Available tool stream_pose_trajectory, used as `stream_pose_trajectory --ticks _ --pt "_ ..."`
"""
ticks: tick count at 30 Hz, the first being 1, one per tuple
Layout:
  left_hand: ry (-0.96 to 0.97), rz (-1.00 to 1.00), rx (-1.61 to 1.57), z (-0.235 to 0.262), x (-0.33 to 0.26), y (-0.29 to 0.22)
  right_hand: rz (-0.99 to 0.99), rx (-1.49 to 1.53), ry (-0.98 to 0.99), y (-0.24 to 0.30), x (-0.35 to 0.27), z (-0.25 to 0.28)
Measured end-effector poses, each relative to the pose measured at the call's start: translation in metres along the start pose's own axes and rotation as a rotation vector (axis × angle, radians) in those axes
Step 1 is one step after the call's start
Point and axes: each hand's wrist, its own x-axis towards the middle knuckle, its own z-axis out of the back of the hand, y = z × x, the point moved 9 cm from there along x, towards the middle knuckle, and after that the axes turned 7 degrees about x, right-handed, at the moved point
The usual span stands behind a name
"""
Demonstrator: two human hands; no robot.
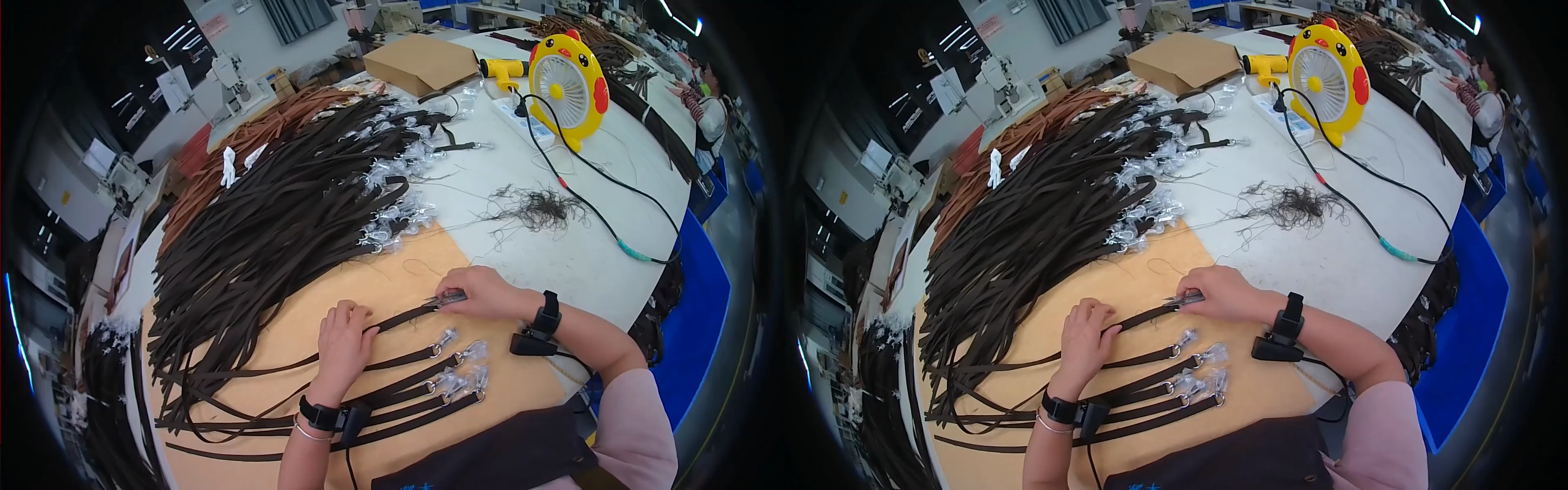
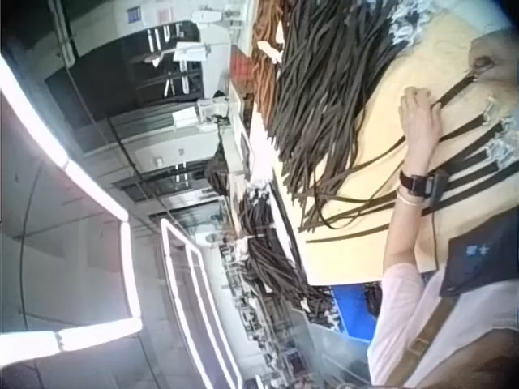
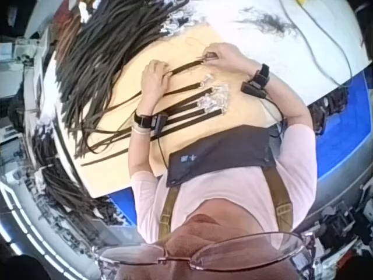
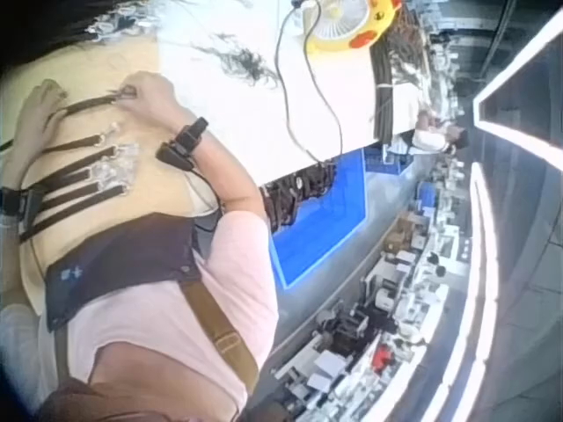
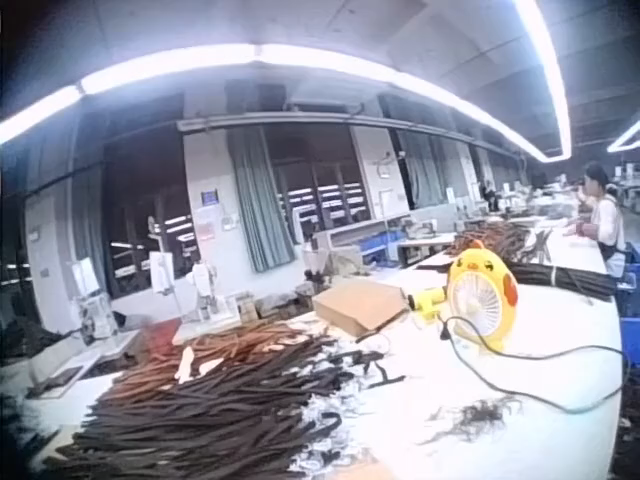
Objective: Assembling and inspecting leather straps by attaching metal clips and buckles.
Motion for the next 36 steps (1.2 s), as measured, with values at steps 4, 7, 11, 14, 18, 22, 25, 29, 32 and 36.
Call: stream_pose_trajectory --ticks 4,7,11,14,18,22,25,29,32,36 --pt "-0.16 -0.049 -0.293 0.017 0.018 -0.047 -0.002 0.125 -0.061 -0.006 -0.001 -0.001" --pt "-0.082 -0.063 -0.451 -0.014 0.036 -0.059 0.005 0.173 -0.108 -0.012 -0.001 0.003" --pt "-0.162 -0.033 -0.389 -0.021 0.034 -0.058 -0.056 0.181 -0.066 -0.003 -0.003 0.013" --pt "-0.187 -0.031 -0.35 -0.02 0.035 -0.06 0.187 -0.069 -0.153 0.018 -0.012 0.023" --pt "-0.154 0.03 -0.49 -0.026 0.039 -0.058 0.28 -0.321 -0.109 0.032 -0.019 0.017" --pt "-0.179 0.077 -0.622 -0.037 0.039 -0.049 0.236 -0.249 -0.081 0.028 -0.018 0.011" --pt "-0.157 0.116 -0.681 -0.041 0.041 -0.045 0.233 -0.181 -0.111 0.026 -0.018 0.011" --pt "-0.136 0.135 -0.684 -0.043 0.042 -0.045 0.249 -0.154 -0.143 0.023 -0.019 0.014" --pt "-0.14 0.147 -0.673 -0.046 0.041 -0.044 0.274 -0.291 -0.119 0.034 -0.017 0.01" --pt "-0.154 0.142 -0.677 -0.045 0.04 -0.044 0.304 -0.31 -0.169 0.037 -0.018 0.009"
